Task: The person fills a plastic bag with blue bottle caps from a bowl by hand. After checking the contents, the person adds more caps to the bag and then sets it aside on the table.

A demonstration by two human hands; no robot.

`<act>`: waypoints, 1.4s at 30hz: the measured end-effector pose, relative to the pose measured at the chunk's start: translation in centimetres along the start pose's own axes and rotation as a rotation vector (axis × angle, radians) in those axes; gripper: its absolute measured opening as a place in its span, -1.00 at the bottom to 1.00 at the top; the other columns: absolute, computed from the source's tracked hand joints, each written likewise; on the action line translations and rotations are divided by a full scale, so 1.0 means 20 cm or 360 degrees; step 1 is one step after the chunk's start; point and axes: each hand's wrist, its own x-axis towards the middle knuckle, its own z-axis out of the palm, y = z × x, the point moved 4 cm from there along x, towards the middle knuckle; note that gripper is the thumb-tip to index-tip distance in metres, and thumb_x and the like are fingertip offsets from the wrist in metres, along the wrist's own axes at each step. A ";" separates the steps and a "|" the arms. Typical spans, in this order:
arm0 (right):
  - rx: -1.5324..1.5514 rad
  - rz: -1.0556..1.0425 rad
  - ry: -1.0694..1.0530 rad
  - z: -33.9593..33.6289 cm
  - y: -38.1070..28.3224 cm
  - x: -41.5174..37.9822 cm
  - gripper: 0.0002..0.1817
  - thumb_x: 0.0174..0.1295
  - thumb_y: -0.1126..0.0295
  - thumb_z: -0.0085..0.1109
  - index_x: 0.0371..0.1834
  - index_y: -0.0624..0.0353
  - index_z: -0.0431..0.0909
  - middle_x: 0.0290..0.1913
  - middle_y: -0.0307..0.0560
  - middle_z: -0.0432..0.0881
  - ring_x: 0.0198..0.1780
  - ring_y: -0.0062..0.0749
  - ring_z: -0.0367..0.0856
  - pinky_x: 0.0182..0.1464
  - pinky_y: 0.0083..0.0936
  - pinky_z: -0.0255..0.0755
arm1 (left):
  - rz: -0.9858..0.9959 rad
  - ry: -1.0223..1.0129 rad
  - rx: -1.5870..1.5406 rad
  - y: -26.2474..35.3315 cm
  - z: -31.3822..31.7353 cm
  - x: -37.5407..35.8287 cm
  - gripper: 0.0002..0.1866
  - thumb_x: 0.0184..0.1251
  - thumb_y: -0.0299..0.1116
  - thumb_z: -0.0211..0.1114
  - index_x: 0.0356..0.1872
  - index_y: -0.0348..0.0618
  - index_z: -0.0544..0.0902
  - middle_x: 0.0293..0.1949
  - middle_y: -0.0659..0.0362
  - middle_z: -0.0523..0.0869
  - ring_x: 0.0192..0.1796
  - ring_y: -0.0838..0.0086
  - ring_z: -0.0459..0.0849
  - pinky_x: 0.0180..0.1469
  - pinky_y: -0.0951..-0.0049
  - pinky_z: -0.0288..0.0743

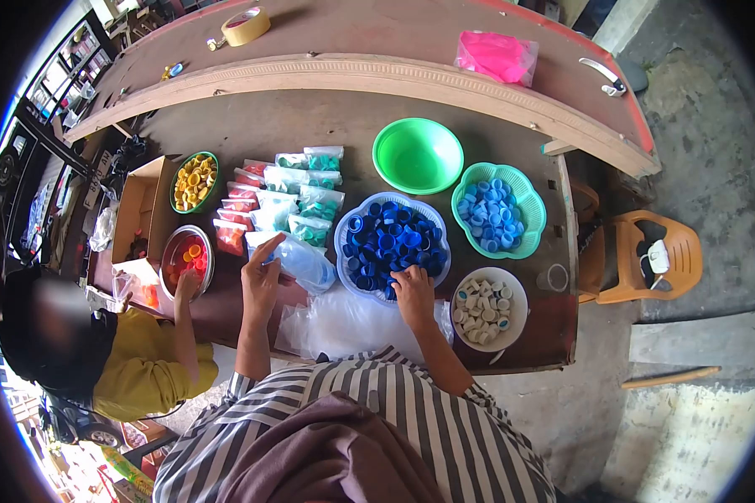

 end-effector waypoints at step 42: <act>0.1296 -0.0331 -0.0274 -0.48 -0.67 0.23 -0.66 0.11 0.66 0.21 0.00 0.21 0.62 -0.21 -0.10 0.73 -0.22 -0.46 0.70 -0.15 -0.52 0.53 | 0.0131 -0.0425 -0.0381 0.30 0.07 -0.15 -0.50 0.37 -0.37 0.16 0.34 -0.09 0.43 0.05 0.14 0.64 -0.41 0.68 0.62 -0.43 0.65 0.46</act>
